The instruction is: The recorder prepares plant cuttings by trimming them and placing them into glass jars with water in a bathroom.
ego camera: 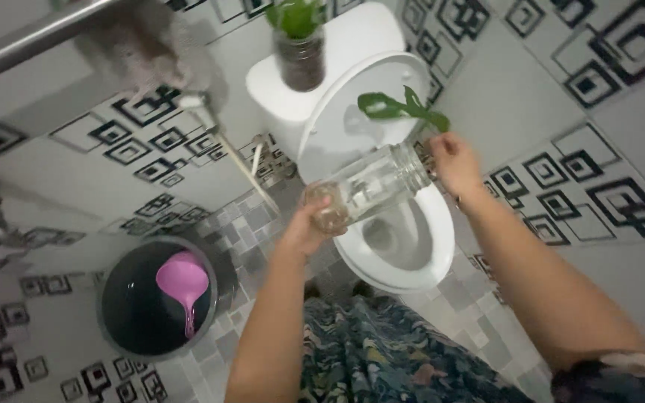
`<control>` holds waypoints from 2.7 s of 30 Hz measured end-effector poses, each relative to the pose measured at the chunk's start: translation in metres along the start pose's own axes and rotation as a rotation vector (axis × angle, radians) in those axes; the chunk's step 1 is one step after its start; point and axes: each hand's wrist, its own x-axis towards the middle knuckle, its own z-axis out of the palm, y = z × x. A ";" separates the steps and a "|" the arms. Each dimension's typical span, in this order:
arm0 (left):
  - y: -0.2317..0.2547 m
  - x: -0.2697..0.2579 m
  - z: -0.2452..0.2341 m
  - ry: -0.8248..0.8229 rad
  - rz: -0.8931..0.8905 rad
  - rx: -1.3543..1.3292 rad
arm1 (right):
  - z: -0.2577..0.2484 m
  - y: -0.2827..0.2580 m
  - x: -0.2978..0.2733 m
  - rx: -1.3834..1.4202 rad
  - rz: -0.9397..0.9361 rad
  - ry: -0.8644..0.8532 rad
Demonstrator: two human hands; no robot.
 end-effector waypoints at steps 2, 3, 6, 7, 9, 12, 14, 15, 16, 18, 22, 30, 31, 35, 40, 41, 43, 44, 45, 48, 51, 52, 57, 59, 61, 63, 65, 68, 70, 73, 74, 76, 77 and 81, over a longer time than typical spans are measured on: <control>-0.018 -0.005 -0.025 -0.010 0.010 -0.092 | -0.003 0.000 -0.007 -0.308 -0.267 0.021; -0.027 -0.009 -0.039 -0.035 0.006 -0.168 | -0.003 -0.001 -0.011 -0.606 -0.528 0.068; -0.054 -0.015 -0.092 -0.108 0.011 -0.403 | 0.014 -0.047 -0.026 -0.851 -0.852 0.033; -0.052 -0.029 -0.096 -0.090 0.040 -0.424 | 0.026 -0.064 -0.030 -0.840 -0.886 0.012; -0.051 -0.062 -0.104 0.078 -0.009 -0.572 | 0.050 -0.093 -0.044 -0.725 -1.015 -0.049; -0.067 -0.096 -0.142 0.068 0.121 -0.555 | 0.106 -0.129 -0.064 -0.580 -0.961 -0.277; -0.079 -0.129 -0.166 -0.010 0.223 -0.518 | 0.151 -0.137 -0.080 -0.532 -0.939 -0.379; -0.085 -0.145 -0.179 -0.101 0.299 -0.465 | 0.174 -0.141 -0.089 -0.497 -0.890 -0.466; -0.091 -0.165 -0.189 -0.086 0.320 -0.471 | 0.195 -0.150 -0.103 -0.488 -0.910 -0.482; -0.104 -0.206 -0.208 -0.078 0.422 -0.474 | 0.238 -0.168 -0.136 -0.332 -0.711 -0.712; -0.091 -0.318 -0.205 -0.054 0.576 -0.524 | 0.332 -0.182 -0.225 -0.131 -0.416 -1.081; -0.228 -0.436 -0.340 0.192 0.697 -0.750 | 0.469 -0.198 -0.465 0.091 -0.229 -1.720; -0.240 -0.447 -0.351 0.202 0.720 -0.762 | 0.476 -0.199 -0.487 0.077 -0.241 -1.741; -0.290 -0.468 -0.396 0.311 0.778 -0.902 | 0.525 -0.159 -0.544 0.192 0.047 -1.880; -0.338 -0.450 -0.452 0.461 0.870 -1.047 | 0.611 -0.049 -0.551 0.173 0.205 -1.840; -0.350 -0.440 -0.462 0.460 0.873 -1.080 | 0.608 -0.044 -0.551 0.163 0.252 -1.702; -0.365 -0.423 -0.492 0.473 0.897 -1.116 | 0.643 -0.007 -0.534 0.145 0.284 -1.586; -0.376 -0.414 -0.505 0.473 0.890 -1.143 | 0.669 0.034 -0.517 0.269 0.498 -1.411; -0.386 -0.404 -0.518 0.473 0.882 -1.171 | 0.694 0.076 -0.499 0.384 0.699 -1.217; -0.406 -0.372 -0.549 0.441 0.885 -1.216 | 0.726 0.100 -0.458 0.426 0.791 -0.948; -0.411 -0.340 -0.573 0.424 0.874 -1.268 | 0.773 0.138 -0.415 0.470 0.791 -0.904; -0.415 -0.326 -0.583 0.432 0.870 -1.279 | 0.798 0.162 -0.399 0.457 0.798 -0.904; -0.397 -0.285 -0.610 0.349 1.013 -1.187 | 0.901 0.238 -0.344 0.894 0.996 -0.746; -0.397 -0.270 -0.621 0.385 1.004 -1.184 | 0.871 0.167 -0.371 0.613 0.982 -0.790; -0.398 -0.260 -0.628 0.422 0.990 -1.185 | 0.880 0.136 -0.381 0.327 0.963 -0.822; -0.393 -0.254 -0.635 0.440 0.973 -1.204 | 0.901 0.176 -0.360 0.324 0.940 -0.880; -0.397 -0.247 -0.643 0.426 0.971 -1.211 | 0.901 0.177 -0.363 0.351 0.955 -0.860; -0.398 -0.242 -0.655 0.400 0.972 -1.209 | 0.900 0.174 -0.370 0.447 0.956 -0.939; -0.398 -0.238 -0.661 0.387 0.966 -1.212 | 0.897 0.165 -0.374 0.505 0.943 -1.027; -0.402 -0.238 -0.660 0.370 0.985 -1.182 | 0.886 0.154 -0.383 0.316 0.716 -0.818; -0.399 -0.240 -0.660 0.350 0.997 -1.164 | 0.884 0.153 -0.383 0.111 0.465 -0.730; -0.390 -0.244 -0.661 0.325 1.010 -1.140 | 0.882 0.164 -0.368 -0.081 0.213 -0.626; -0.384 -0.247 -0.661 0.337 0.977 -1.137 | 0.882 0.175 -0.354 -0.190 -0.245 -0.625; -0.366 -0.261 -0.654 0.366 0.897 -1.145 | 0.838 0.100 -0.358 -0.960 -0.804 -0.706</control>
